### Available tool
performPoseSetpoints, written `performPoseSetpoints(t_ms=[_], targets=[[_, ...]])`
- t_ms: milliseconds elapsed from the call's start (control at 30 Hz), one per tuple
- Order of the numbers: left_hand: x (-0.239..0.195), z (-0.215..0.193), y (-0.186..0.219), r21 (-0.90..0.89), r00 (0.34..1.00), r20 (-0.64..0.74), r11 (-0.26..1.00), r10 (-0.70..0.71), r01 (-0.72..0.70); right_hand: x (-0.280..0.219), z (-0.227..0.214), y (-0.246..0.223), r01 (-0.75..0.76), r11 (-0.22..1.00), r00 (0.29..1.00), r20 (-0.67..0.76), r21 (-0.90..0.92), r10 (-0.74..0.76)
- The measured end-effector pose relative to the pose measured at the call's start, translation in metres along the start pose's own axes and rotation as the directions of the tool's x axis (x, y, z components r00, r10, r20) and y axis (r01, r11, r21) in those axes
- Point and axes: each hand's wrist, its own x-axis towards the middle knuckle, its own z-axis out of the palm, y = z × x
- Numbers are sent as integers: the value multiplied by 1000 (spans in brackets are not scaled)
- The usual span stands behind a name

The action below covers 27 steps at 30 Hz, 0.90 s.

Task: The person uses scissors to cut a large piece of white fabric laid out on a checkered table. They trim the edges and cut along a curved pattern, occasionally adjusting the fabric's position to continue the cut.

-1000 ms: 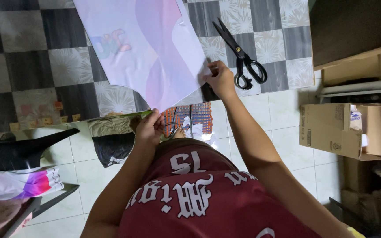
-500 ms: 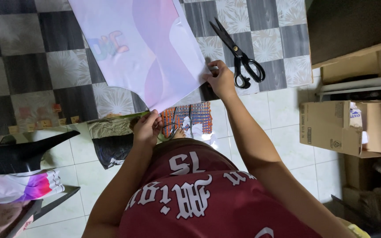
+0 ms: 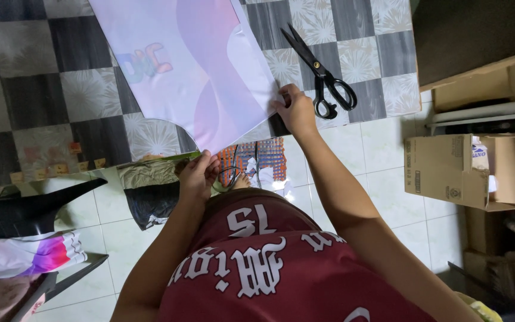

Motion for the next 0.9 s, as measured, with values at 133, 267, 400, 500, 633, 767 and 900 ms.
performPoseSetpoints(t_ms=[133, 267, 400, 500, 633, 767, 900], targets=[[2, -2, -2, 28, 1000, -17, 1000, 12, -12, -2, 2, 3, 16, 997, 1000, 6, -70, -16], [14, -6, -11, 37, 999, -17, 998, 45, -45, -9, -4, -1, 24, 996, 1000, 6, -83, -24], [4, 1, 0, 72, 999, -37, 997, 22, -19, -1, -18, 35, 115, 962, 942, -282, -247, -184], [1, 2, 4, 74, 999, -30, 997, 23, -21, 0, -52, 64, 108, 932, 821, -497, -347, -280], [17, -4, -4, 95, 1000, -11, 995, 17, -16, 5, -59, 98, 52, 797, 946, -225, -602, -232], [24, -7, -6, 119, 1000, 10, 993, -8, 6, 13, -69, 99, 40, 822, 998, -21, -568, -63], [15, 0, 0, 145, 999, 38, 989, -17, 11, 3, -73, 121, -2, 871, 998, 57, -491, 34]])
